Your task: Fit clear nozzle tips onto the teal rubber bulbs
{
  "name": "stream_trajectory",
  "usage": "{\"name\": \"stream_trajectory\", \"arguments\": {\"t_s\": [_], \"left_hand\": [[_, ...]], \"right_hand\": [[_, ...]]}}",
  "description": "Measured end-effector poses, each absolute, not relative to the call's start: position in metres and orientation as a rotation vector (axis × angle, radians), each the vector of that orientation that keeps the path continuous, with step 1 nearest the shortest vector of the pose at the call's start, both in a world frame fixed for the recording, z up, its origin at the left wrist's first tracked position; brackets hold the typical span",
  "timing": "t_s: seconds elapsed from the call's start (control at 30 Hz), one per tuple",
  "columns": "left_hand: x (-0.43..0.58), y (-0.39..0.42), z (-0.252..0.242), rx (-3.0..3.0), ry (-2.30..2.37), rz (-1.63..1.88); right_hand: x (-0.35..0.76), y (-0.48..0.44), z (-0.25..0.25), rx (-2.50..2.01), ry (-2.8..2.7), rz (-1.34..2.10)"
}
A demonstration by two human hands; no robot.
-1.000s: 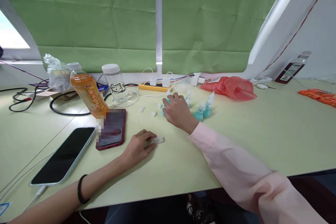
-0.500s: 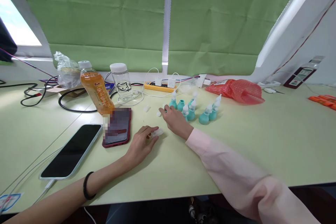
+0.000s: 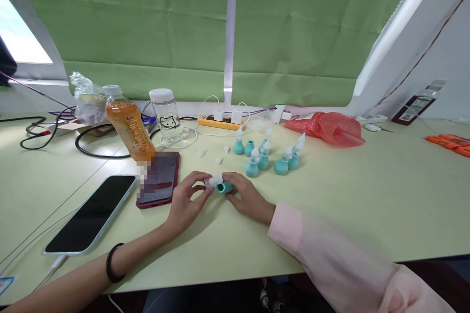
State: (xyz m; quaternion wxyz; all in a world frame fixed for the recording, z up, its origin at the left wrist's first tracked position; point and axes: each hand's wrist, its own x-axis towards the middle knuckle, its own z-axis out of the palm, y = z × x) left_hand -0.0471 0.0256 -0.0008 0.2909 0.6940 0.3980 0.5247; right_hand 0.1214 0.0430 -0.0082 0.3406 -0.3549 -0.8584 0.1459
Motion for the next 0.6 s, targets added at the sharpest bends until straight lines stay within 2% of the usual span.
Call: {"name": "stream_trajectory", "arguments": {"t_s": [0.1,0.33,0.6], "left_hand": [[-0.0482,0.0257,-0.0005,1.852,1.015,1.398],[-0.0505,0.0289,-0.0023,1.780,1.016,1.296],[-0.0511,0.0349,-0.0004,1.675,1.050,1.085]], "right_hand": [[0.1224,0.0430,-0.0094,-0.952,-2.194,0.415],[0.1253,0.0376,-0.0061,-1.099,-2.122,0.260],[0.1244,0.0372,-0.0096,-1.092,-2.120,0.187]]}}
